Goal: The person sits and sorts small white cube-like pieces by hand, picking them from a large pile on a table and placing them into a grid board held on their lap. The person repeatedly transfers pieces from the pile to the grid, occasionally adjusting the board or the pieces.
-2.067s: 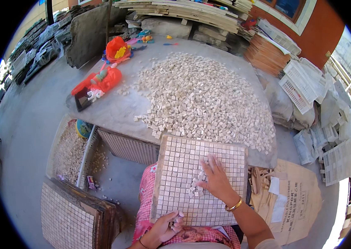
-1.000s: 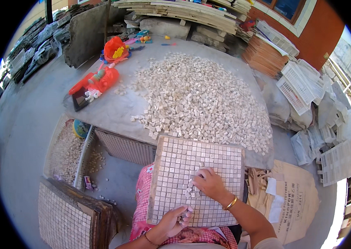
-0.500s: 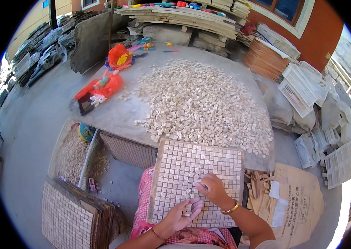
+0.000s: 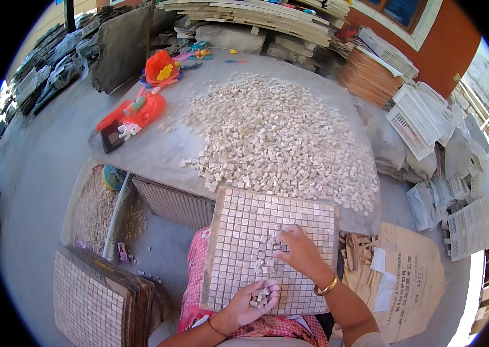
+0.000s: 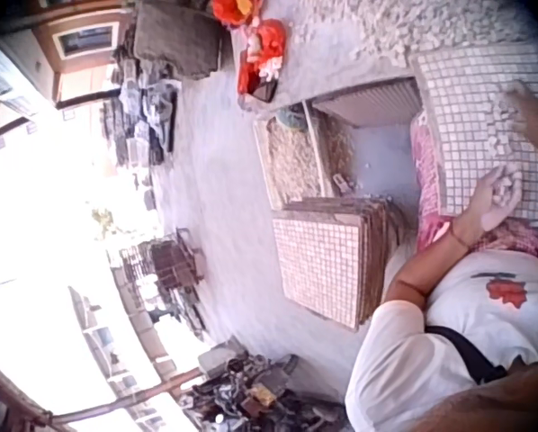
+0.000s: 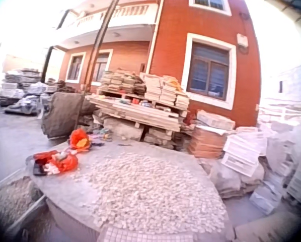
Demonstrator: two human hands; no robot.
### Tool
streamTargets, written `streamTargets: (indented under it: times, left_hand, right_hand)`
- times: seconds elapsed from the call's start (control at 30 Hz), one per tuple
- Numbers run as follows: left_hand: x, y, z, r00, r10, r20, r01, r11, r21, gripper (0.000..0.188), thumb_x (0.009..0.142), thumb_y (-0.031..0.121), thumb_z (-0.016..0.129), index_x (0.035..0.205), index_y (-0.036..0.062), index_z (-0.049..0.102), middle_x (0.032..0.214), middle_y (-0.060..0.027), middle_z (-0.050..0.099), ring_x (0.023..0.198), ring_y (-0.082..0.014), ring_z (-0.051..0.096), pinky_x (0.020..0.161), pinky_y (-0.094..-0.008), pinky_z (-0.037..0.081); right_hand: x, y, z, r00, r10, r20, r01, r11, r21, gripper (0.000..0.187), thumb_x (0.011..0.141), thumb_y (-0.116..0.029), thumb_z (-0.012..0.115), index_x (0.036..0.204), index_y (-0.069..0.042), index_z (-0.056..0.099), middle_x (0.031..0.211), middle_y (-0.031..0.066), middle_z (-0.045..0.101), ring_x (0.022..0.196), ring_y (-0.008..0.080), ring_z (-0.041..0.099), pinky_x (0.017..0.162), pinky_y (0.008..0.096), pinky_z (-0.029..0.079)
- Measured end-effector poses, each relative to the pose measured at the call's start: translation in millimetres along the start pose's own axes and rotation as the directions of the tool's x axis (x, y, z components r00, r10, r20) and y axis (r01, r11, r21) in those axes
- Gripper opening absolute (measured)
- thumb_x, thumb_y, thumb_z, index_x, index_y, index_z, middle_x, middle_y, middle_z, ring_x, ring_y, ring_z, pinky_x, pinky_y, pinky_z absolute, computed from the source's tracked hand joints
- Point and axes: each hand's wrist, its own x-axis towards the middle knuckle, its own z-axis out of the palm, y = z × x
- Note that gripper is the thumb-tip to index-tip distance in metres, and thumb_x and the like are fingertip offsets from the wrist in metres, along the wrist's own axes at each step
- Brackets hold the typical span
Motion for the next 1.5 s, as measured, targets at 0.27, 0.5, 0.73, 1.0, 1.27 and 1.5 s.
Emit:
streamTargets:
  times: [0.27,0.5,0.73,1.0,1.27,1.5]
  left_hand:
    - [3,7,-12,0.996,0.071,-0.046,-0.072,0.997,-0.024,0.032,0.095,0.019,0.049,0.116,-0.0045,0.053,0.103,-0.0129,0.058,0.094,-0.0227,0.057,0.086,-0.0341,0.051]
    - [-7,7,16,0.987,0.104,-0.124,-0.101,0.994,0.035,0.033,0.095,0.018,0.049,0.121,-0.0028,0.051,0.109,-0.0136,0.058,0.100,-0.0232,0.058,0.088,-0.0344,0.050]
    - [-3,4,7,0.995,0.089,-0.039,-0.091,0.995,-0.049,0.028,0.094,0.019,0.050,0.114,0.0007,0.054,0.105,-0.0136,0.058,0.097,-0.0227,0.057,0.084,-0.0321,0.051]
    - [-3,6,-4,0.995,-0.049,0.091,0.060,0.992,-0.115,0.024,0.092,0.022,0.054,0.100,-0.0002,0.057,0.091,-0.0101,0.054,0.079,-0.0181,0.051,0.067,-0.0269,0.047]
    - [0,6,-6,0.996,-0.033,0.083,0.041,0.995,-0.090,0.025,0.093,0.022,0.051,0.100,-0.0015,0.056,0.090,-0.0098,0.054,0.077,-0.0176,0.050,0.067,-0.0273,0.045]
    - [2,7,-6,0.989,-0.051,0.141,0.064,0.994,-0.088,0.026,0.093,0.022,0.051,0.102,-0.0026,0.055,0.087,-0.0089,0.054,0.077,-0.0178,0.052,0.067,-0.0270,0.046]
  right_hand:
    - [-9,-18,22,0.994,0.007,-0.107,-0.022,0.989,-0.146,0.025,0.071,-0.013,0.071,0.092,-0.007,0.060,0.103,0.0137,0.052,0.088,0.0315,0.059,0.072,0.0378,0.050]
    - [-10,-4,7,0.999,0.000,-0.042,0.006,0.991,0.135,0.026,0.069,-0.015,0.073,0.091,-0.006,0.061,0.099,0.0130,0.055,0.078,0.0263,0.059,0.070,0.0343,0.051]
    - [-25,-48,-14,0.984,0.046,0.171,-0.099,0.944,0.315,0.035,0.073,-0.017,0.076,0.104,-0.008,0.062,0.096,0.0105,0.057,0.077,0.0212,0.059,0.067,0.0320,0.050]
    - [22,9,6,0.997,-0.078,-0.013,0.079,0.993,0.088,0.027,0.078,-0.009,0.066,0.105,-0.007,0.064,0.097,0.0094,0.059,0.086,0.0273,0.060,0.074,0.0360,0.049]
    - [8,26,-1,0.954,0.288,0.086,-0.294,0.830,0.474,0.015,0.086,-0.008,0.061,0.096,0.002,0.064,0.084,0.0119,0.068,0.068,0.0142,0.065,0.062,0.0256,0.050]
    - [1,21,-7,0.938,0.316,0.144,-0.338,0.734,0.590,0.017,0.085,-0.004,0.061,0.099,0.006,0.063,0.083,0.0096,0.067,0.070,0.0135,0.065,0.063,0.0256,0.053]
